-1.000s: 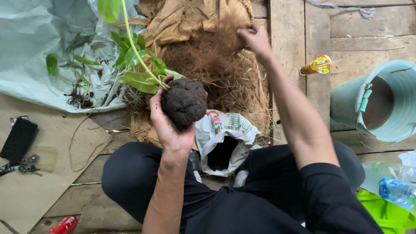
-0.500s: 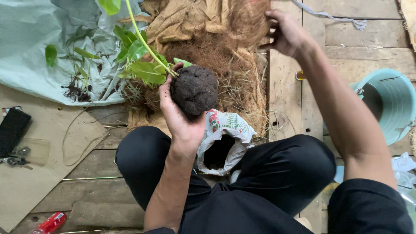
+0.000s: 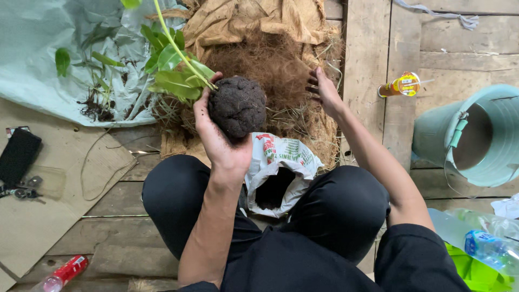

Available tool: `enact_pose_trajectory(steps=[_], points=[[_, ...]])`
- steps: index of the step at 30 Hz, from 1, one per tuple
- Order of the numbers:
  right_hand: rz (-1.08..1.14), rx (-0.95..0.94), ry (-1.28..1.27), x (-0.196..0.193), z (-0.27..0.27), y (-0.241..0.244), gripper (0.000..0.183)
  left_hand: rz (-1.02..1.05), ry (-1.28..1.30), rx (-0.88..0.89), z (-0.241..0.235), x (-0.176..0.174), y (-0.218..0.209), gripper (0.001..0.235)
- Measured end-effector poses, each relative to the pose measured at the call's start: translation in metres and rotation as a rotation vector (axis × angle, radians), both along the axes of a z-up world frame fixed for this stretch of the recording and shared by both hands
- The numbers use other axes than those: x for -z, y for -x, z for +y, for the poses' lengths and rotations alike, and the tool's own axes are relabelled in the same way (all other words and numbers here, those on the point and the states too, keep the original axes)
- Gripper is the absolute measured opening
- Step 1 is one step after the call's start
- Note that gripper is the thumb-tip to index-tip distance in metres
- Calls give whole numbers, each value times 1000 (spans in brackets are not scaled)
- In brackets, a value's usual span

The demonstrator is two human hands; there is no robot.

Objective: The person sits on the floor and prepares a small plant by removing old soil from its roots and wrapping the root ball with coconut coir. They then secure the coir around the roots using a thin string, tying it in place.

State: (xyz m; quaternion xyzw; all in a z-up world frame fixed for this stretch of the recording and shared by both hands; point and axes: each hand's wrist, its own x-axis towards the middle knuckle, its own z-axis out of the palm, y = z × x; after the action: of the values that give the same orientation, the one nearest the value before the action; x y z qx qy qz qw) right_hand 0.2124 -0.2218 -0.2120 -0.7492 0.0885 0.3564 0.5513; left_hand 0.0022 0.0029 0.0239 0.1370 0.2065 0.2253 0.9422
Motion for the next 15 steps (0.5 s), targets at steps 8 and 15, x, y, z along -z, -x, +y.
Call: enact_pose_trajectory(steps=[8, 15], points=[[-755, -334, 447, -20, 27, 14, 115, 59, -23, 37, -4, 5, -3, 32], [-417, -326, 483, -18, 44, -3, 68, 37, -43, 32, -1, 3, -5, 33]])
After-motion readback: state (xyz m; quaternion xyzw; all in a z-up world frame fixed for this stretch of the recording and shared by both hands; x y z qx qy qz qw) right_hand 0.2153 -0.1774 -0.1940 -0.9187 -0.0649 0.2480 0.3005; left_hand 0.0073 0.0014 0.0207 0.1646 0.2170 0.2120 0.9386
